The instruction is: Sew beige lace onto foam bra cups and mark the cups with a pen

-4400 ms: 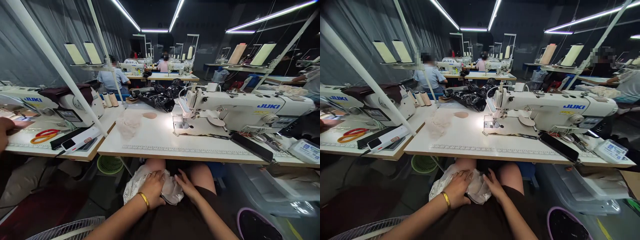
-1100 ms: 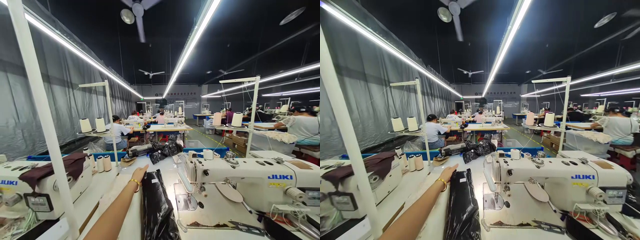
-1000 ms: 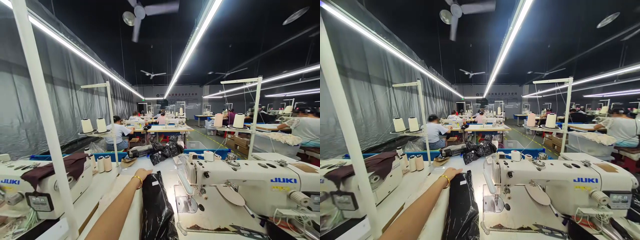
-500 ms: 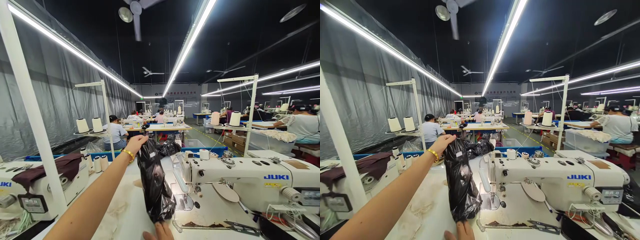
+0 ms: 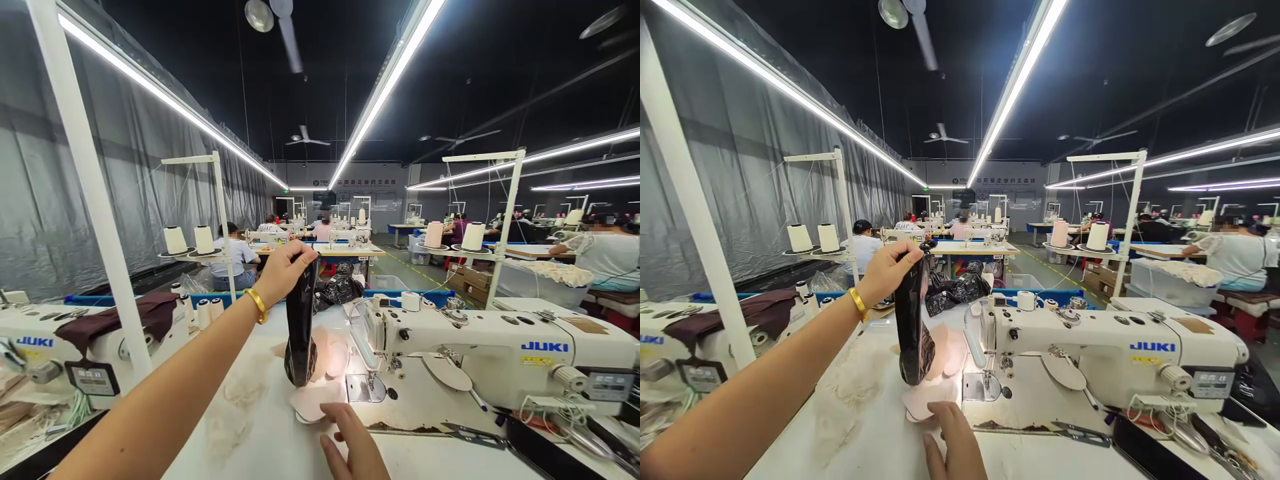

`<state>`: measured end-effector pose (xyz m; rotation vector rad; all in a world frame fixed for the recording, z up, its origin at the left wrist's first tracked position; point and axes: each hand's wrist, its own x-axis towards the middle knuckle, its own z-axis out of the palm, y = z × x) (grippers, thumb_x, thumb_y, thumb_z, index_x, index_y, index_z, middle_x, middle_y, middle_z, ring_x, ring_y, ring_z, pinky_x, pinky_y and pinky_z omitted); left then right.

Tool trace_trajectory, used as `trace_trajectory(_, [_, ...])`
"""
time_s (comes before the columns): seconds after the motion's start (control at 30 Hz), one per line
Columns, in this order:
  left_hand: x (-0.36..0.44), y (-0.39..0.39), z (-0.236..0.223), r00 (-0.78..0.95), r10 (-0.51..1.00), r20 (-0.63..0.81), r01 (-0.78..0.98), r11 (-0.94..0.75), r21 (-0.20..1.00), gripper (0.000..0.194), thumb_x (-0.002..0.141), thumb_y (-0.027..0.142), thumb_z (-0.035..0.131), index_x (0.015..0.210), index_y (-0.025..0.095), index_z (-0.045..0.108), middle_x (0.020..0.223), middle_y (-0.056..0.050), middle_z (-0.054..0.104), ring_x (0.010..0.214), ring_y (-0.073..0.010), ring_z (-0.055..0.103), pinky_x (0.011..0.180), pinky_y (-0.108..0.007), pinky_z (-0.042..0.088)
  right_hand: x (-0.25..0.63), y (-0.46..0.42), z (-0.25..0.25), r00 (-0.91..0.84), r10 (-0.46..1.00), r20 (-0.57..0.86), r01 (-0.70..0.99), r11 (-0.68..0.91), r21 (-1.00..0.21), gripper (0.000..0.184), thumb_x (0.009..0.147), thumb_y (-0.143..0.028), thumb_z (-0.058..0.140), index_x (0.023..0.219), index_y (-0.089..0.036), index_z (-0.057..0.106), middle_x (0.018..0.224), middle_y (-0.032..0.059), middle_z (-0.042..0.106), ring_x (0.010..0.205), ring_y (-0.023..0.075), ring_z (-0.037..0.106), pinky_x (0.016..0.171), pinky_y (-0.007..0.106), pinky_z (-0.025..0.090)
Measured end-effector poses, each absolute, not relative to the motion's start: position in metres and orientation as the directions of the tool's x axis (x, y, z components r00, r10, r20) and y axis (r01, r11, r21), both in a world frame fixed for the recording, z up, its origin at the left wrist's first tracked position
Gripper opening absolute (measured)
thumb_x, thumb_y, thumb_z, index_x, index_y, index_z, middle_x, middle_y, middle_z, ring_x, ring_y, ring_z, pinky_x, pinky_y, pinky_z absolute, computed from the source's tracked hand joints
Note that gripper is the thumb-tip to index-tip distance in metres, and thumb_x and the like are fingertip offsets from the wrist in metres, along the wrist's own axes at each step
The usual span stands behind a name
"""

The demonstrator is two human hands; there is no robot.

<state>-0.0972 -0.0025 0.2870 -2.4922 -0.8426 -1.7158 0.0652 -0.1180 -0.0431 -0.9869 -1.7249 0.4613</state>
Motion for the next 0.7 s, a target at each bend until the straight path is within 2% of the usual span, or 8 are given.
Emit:
trace_trajectory(0.07, [-0.097, -0.012, 0.282, 0.25, 0.346, 0.904, 0.471, -0.859, 0.198, 0.026, 0.097, 0.04, 0.061, 0.08, 0.022, 0.067, 0.077, 0.0, 0.067, 0.075, -0.019, 0.062, 0.072, -0.031, 0.048, 0.072, -0.116, -0.038, -0.149, 0.813, 0.563, 0.419, 0.567, -0.709, 0.045, 0.089, -0.017, 0.062, 0.132, -0.03, 0.066, 0.128, 0.009, 0.072, 0.116, 0.0259, 0.071, 0.095, 0.036, 0.062])
trace_trajectory(0.17, [-0.104, -0.018, 0.285, 0.126, 0.177, 0.976, 0.57, -0.818, 0.075, 0.025, 0.1, 0.037, 0.059, 0.081, 0.022, 0.064, 0.082, -0.003, 0.066, 0.083, -0.022, 0.059, 0.079, -0.035, 0.045, 0.074, -0.114, -0.035, -0.189, 0.835, 0.517, 0.462, 0.54, -0.703, 0.047, 0.088, -0.015, 0.065, 0.132, -0.029, 0.068, 0.137, 0.0107, 0.07, 0.129, 0.0291, 0.066, 0.11, 0.043, 0.056])
trace_trajectory(0.23, [-0.11, -0.019, 0.293, 0.07, 0.054, 0.996, 0.624, -0.781, -0.001, 0.028, 0.102, 0.041, 0.056, 0.082, 0.023, 0.063, 0.083, -0.005, 0.064, 0.084, -0.0235, 0.057, 0.082, -0.038, 0.044, 0.072, -0.115, -0.033, -0.178, 0.828, 0.531, 0.479, 0.544, -0.688, 0.045, 0.09, -0.015, 0.062, 0.133, -0.027, 0.069, 0.142, 0.0131, 0.067, 0.134, 0.031, 0.063, 0.113, 0.048, 0.054])
trace_trajectory(0.33, [-0.116, -0.018, 0.308, 0.11, -0.064, 0.992, 0.663, -0.738, -0.121, 0.033, 0.103, 0.047, 0.054, 0.081, 0.023, 0.062, 0.081, -0.005, 0.063, 0.082, -0.0233, 0.056, 0.081, -0.038, 0.044, 0.066, -0.12, -0.027, -0.165, 0.803, 0.573, 0.517, 0.565, -0.643, 0.043, 0.092, -0.014, 0.059, 0.132, -0.025, 0.069, 0.14, 0.0152, 0.067, 0.132, 0.0317, 0.064, 0.11, 0.051, 0.056])
trace_trajectory(0.5, [-0.121, -0.016, 0.332, 0.213, -0.126, 0.969, 0.687, -0.686, -0.24, 0.034, 0.106, 0.044, 0.052, 0.081, 0.023, 0.063, 0.079, -0.004, 0.063, 0.079, -0.0211, 0.057, 0.074, -0.035, 0.044, 0.058, -0.134, -0.012, -0.132, 0.779, 0.613, 0.523, 0.58, -0.625, 0.036, 0.095, -0.016, 0.054, 0.125, -0.027, 0.07, 0.131, 0.0141, 0.07, 0.124, 0.0301, 0.067, 0.104, 0.049, 0.059])
trace_trajectory(0.63, [-0.124, -0.04, 0.346, 0.272, -0.157, 0.95, 0.667, -0.68, -0.303, 0.032, 0.106, 0.04, 0.054, 0.083, 0.021, 0.065, 0.079, -0.003, 0.062, 0.077, -0.0203, 0.058, 0.072, -0.035, 0.045, 0.061, -0.146, 0.005, -0.048, 0.764, 0.644, 0.472, 0.585, -0.659, 0.031, 0.099, -0.023, 0.054, 0.123, -0.03, 0.071, 0.127, 0.0118, 0.071, 0.119, 0.029, 0.068, 0.102, 0.046, 0.059])
trace_trajectory(0.7, [-0.122, -0.067, 0.347, 0.33, -0.153, 0.931, 0.629, -0.7, -0.338, 0.028, 0.105, 0.037, 0.058, 0.083, 0.021, 0.065, 0.078, -0.001, 0.063, 0.077, -0.0186, 0.059, 0.072, -0.033, 0.046, 0.063, -0.151, 0.02, -0.046, 0.79, 0.611, 0.438, 0.566, -0.698, 0.032, 0.101, -0.03, 0.055, 0.13, -0.032, 0.068, 0.131, 0.0112, 0.069, 0.119, 0.0289, 0.068, 0.1, 0.045, 0.06])
